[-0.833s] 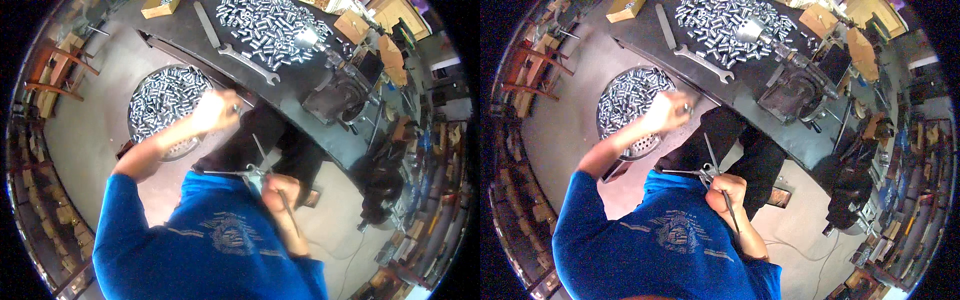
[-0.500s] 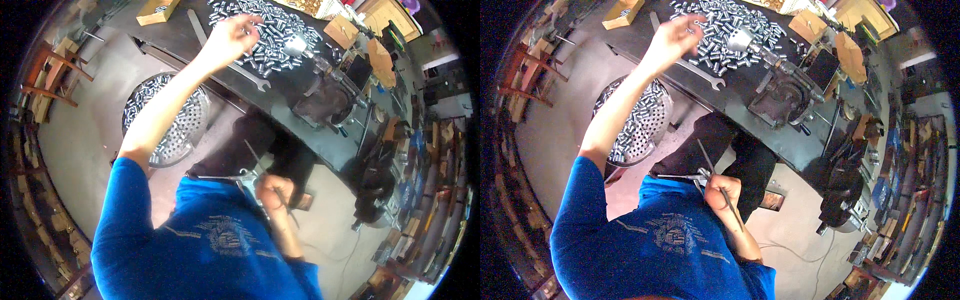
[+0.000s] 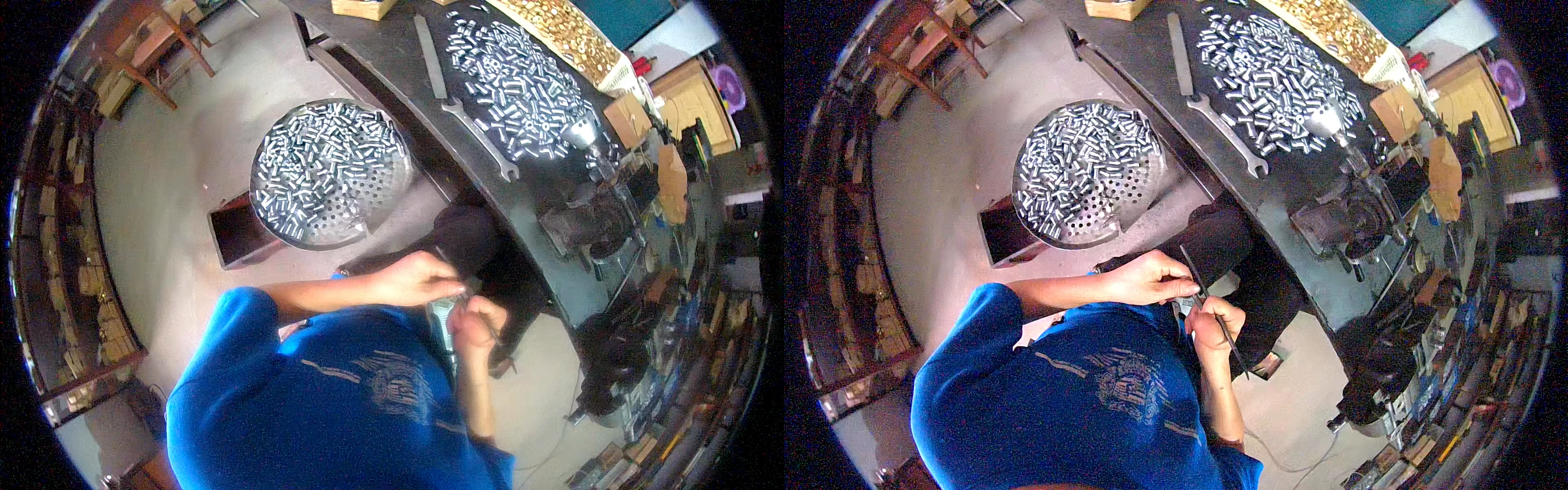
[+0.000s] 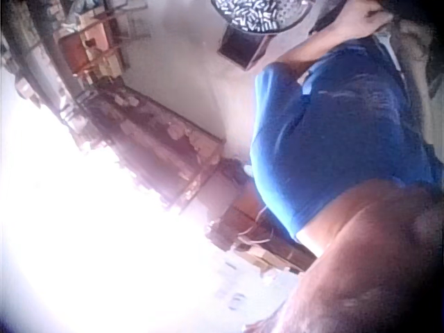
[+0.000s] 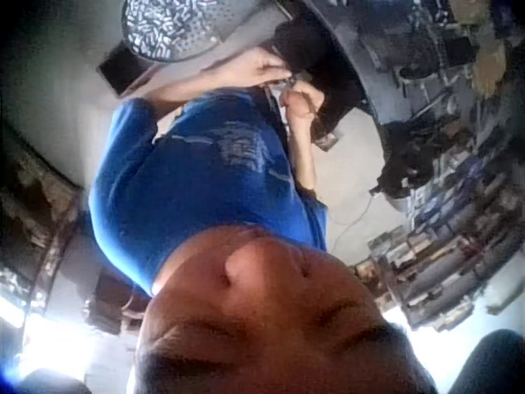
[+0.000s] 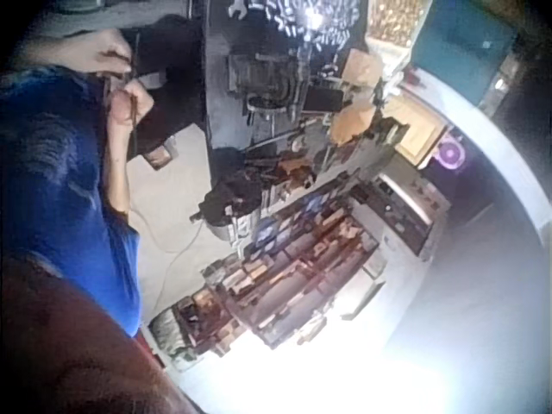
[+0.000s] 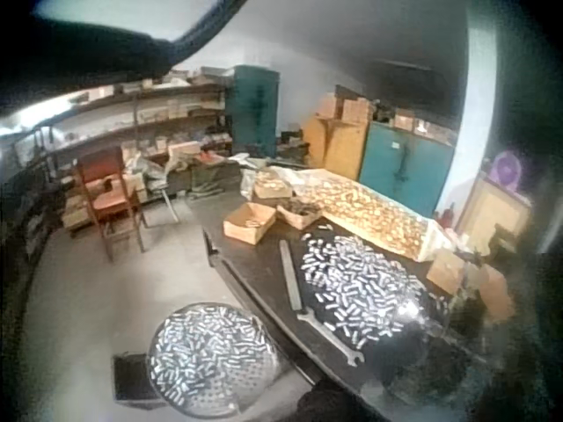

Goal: The person repeatedly picks small cylindrical metal parts from a perforated bowl and uses pliers to trim or adjust them, then places the processed parts onto a nearby table. The cycle of picking, trimming, and placing continues throughout the clip.

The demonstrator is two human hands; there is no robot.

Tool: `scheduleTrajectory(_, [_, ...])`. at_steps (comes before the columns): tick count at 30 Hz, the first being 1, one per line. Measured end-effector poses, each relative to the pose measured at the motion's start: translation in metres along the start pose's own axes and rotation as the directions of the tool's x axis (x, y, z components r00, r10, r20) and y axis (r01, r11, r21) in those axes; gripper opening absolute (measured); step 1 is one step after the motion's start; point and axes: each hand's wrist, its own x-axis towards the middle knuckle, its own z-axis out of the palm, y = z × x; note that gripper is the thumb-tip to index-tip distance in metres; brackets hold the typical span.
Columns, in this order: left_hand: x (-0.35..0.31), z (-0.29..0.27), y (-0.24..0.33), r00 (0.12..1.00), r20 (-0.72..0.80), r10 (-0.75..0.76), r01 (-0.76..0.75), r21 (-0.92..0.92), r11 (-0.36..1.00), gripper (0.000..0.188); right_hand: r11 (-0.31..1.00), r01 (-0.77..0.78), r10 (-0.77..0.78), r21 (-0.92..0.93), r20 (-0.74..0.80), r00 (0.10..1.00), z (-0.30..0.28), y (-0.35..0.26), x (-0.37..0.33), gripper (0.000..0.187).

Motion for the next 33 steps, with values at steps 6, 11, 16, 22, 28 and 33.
scheduleTrajectory(6, [-0.012, -0.006, -0.009, 0.996, 0.091, -0.015, 0.026, -0.123, 0.992, 0.017, 0.942, -0.189, 0.178, 0.276, 0.063, 0.982, 0.004, 0.003, 0.0, 0.025])
scheduleTrajectory(11, [-0.014, -0.024, -0.013, 0.984, -0.059, -0.168, 0.163, -0.078, 0.983, 0.01, 0.926, -0.201, 0.184, 0.32, 0.083, 0.979, 0.001, 0.002, 0.002, 0.023])
scheduleTrajectory(16, [-0.014, -0.026, -0.015, 0.973, 0.003, -0.232, 0.204, -0.493, 0.846, 0.02, 0.966, -0.15, 0.138, 0.212, 0.074, 0.988, 0.004, 0.006, 0.005, 0.021])
scheduleTrajectory(22, [-0.006, 0.008, -0.017, 0.98, 0.095, -0.174, 0.188, -0.724, 0.663, 0.026, 0.966, -0.105, 0.108, 0.237, 0.003, 0.994, 0.012, 0.005, 0.005, 0.026])
scheduleTrajectory(28, [-0.007, 0.007, -0.015, 0.985, 0.086, -0.147, 0.167, -0.674, 0.719, 0.019, 0.952, -0.212, 0.218, 0.22, -0.005, 0.976, 0.006, 0.011, 0.006, 0.027])
scheduleTrajectory(33, [-0.013, 0.007, -0.013, 0.985, 0.15, -0.084, 0.172, -0.847, 0.503, 0.017, 0.927, -0.215, 0.21, 0.307, 0.049, 0.976, 0.008, 0.009, 0.005, 0.027])
